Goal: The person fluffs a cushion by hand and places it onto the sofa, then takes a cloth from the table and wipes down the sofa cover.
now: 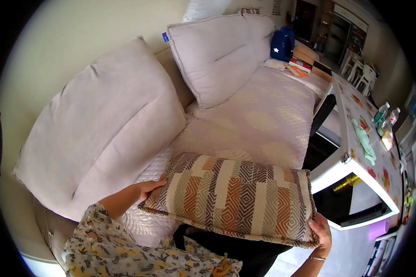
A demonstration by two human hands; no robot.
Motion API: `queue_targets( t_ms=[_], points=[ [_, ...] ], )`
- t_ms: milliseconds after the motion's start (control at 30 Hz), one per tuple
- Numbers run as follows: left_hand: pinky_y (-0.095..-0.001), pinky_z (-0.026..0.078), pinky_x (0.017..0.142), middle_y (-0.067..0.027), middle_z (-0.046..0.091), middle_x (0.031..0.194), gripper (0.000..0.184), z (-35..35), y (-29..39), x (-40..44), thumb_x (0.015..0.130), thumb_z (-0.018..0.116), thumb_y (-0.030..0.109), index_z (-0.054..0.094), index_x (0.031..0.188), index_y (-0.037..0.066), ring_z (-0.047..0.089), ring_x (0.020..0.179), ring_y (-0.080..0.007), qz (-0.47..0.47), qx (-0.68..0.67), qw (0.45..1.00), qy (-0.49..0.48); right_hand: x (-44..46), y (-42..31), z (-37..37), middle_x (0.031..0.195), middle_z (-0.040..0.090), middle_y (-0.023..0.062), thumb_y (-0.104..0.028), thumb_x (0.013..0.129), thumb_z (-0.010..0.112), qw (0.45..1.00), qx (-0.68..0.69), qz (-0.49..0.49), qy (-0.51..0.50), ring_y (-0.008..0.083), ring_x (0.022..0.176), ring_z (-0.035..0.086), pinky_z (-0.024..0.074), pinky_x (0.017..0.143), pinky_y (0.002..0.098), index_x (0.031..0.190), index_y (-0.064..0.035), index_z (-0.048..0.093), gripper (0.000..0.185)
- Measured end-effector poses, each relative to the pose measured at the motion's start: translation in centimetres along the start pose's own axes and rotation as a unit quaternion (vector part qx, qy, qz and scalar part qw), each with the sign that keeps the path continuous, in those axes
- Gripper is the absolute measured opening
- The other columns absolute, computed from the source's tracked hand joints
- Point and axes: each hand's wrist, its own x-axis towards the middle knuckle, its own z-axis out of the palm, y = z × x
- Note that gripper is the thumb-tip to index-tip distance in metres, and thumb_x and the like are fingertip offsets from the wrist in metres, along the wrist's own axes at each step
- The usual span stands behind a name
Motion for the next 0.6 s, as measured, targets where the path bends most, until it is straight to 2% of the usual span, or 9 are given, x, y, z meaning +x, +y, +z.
queue_targets(
  t_ms=[100, 200, 300, 367, 533, 600],
  points=[
    [-0.0401, 0.052, 0.099, -0.0133, 0.064, 0.128, 0.058, 1.3, -0.5, -0.2, 0.094, 0.067, 0.041, 0.054, 0.135, 0.002, 0.065, 0.11, -0.0243, 0.043, -0.035, 0.998, 0.018, -0.5, 1.3, -0.7, 0.124, 0.064, 0.0152, -0.02, 0.086, 0.075, 1.0, 0.015, -0.006, 0.019, 0.022, 0.112, 0.062, 0.0466, 0.101, 0.0339, 0.132, 0.0119, 0.051, 0.06],
    [-0.0402, 0.052, 0.098, -0.0132, 0.064, 0.128, 0.058, -0.4, -1.2, 1.3, 0.094, 0.066, 0.043, 0.055, 0.134, 0.002, 0.065, 0.111, -0.0241, 0.052, -0.056, 0.997, 0.002, -0.5, 1.8, -0.8, 0.129, 0.061, 0.0159, -0.02, 0.088, 0.072, 0.999, 0.033, -0.012, 0.014, 0.022, 0.116, 0.06, 0.0448, 0.103, 0.0332, 0.134, 0.0122, 0.049, 0.061],
    [-0.0395, 0.052, 0.099, -0.0131, 0.063, 0.13, 0.061, -0.7, -1.4, 1.9, 0.094, 0.065, 0.046, 0.055, 0.135, 0.002, 0.065, 0.112, -0.0236, 0.042, -0.054, 0.998, 0.016, -0.7, 2.4, -1.2, 0.127, 0.062, 0.015, -0.02, 0.087, 0.071, 0.999, 0.012, -0.006, 0.042, 0.0216, 0.114, 0.061, 0.0452, 0.102, 0.033, 0.134, 0.0121, 0.049, 0.061],
    [-0.0393, 0.05, 0.101, -0.0131, 0.062, 0.133, 0.064, 0.4, -0.9, 1.5, 0.094, 0.063, 0.049, 0.052, 0.137, 0.002, 0.063, 0.115, -0.0231, 0.051, -0.059, 0.997, 0.029, -0.8, 2.5, -1.4, 0.129, 0.061, 0.0139, -0.016, 0.088, 0.073, 0.998, 0.046, 0.006, 0.039, 0.0212, 0.115, 0.06, 0.0447, 0.103, 0.0326, 0.136, 0.0103, 0.048, 0.061],
    [-0.0404, 0.049, 0.102, -0.0137, 0.062, 0.133, 0.067, 1.1, -1.1, 1.2, 0.094, 0.064, 0.049, 0.05, 0.139, 0.001, 0.063, 0.116, -0.0249, 0.069, -0.069, 0.995, 0.029, -0.7, 1.9, -0.6, 0.129, 0.061, 0.0131, -0.016, 0.087, 0.075, 0.997, 0.069, 0.017, 0.041, 0.0203, 0.114, 0.06, 0.0448, 0.102, 0.032, 0.138, 0.01, 0.047, 0.064],
    [-0.041, 0.051, 0.1, -0.0149, 0.063, 0.129, 0.066, 0.9, -1.4, 1.3, 0.093, 0.066, 0.045, 0.05, 0.138, -0.001, 0.064, 0.113, -0.0263, 0.097, -0.077, 0.992, 0.029, -0.8, 2.0, -0.4, 0.129, 0.061, 0.0134, -0.017, 0.087, 0.076, 0.996, 0.075, 0.018, 0.036, 0.0202, 0.114, 0.06, 0.0448, 0.102, 0.0322, 0.138, 0.0104, 0.047, 0.065]
  ],
)
